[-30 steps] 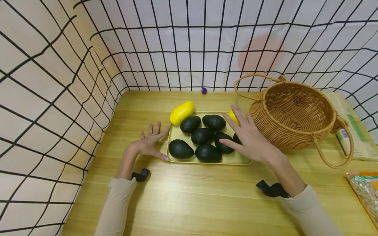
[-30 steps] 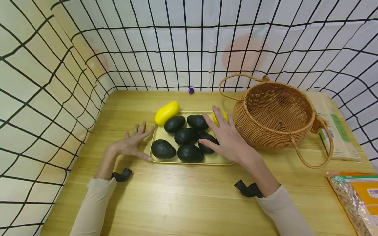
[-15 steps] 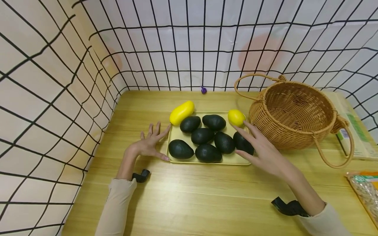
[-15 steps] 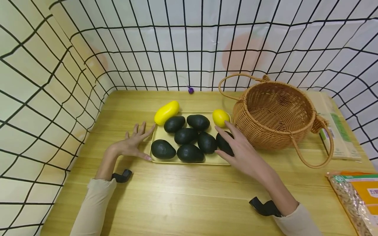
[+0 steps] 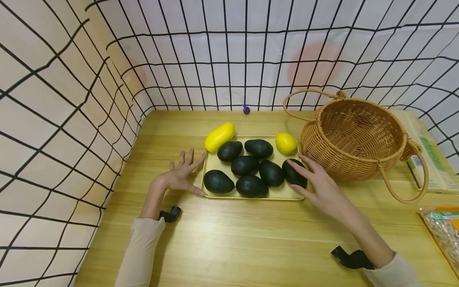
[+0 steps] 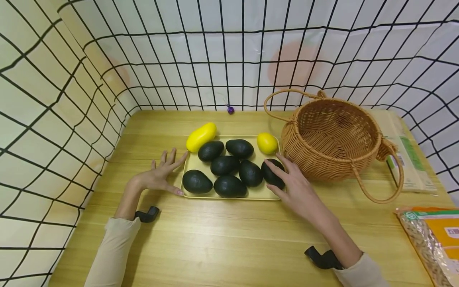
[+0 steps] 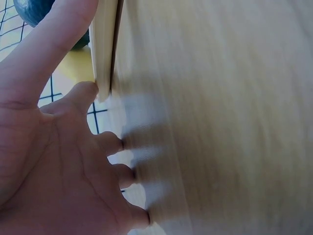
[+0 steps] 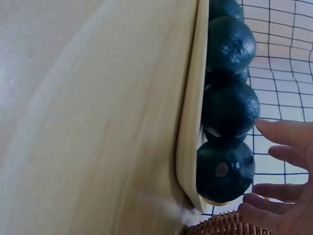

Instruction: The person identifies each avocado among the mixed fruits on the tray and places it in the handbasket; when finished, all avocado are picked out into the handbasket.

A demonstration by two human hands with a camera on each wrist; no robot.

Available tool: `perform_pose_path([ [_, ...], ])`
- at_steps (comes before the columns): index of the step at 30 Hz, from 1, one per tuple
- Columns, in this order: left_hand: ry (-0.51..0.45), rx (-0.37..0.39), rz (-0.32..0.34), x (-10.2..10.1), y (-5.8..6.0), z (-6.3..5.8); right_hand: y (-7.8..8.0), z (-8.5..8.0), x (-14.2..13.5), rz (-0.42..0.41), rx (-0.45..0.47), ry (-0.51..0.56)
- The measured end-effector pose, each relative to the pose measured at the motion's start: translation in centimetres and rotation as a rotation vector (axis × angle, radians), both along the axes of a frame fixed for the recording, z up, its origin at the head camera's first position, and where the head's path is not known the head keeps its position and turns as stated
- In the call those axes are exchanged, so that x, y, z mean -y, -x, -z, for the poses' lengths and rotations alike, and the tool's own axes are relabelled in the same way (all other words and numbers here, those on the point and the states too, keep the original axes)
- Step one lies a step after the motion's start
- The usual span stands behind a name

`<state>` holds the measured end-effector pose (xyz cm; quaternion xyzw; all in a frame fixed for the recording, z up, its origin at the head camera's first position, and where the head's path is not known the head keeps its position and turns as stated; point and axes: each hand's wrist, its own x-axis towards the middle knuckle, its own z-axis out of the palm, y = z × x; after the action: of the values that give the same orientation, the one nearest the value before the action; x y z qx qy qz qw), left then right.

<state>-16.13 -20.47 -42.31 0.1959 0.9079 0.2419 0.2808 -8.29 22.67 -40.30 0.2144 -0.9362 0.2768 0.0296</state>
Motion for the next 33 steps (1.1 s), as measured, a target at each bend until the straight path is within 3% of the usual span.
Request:
perform_pose_path([
  [20, 0.015, 0.007, 0.001, -0.3, -0.1, 0.3, -0.1, 1.7, 0.1, 0.055, -0.047, -0.04],
  [33, -0.008, 0.004, -0.005, -0.1, 0.0, 0.1, 0.5, 2.0, 0.2, 0.041, -0.104, -0.015],
])
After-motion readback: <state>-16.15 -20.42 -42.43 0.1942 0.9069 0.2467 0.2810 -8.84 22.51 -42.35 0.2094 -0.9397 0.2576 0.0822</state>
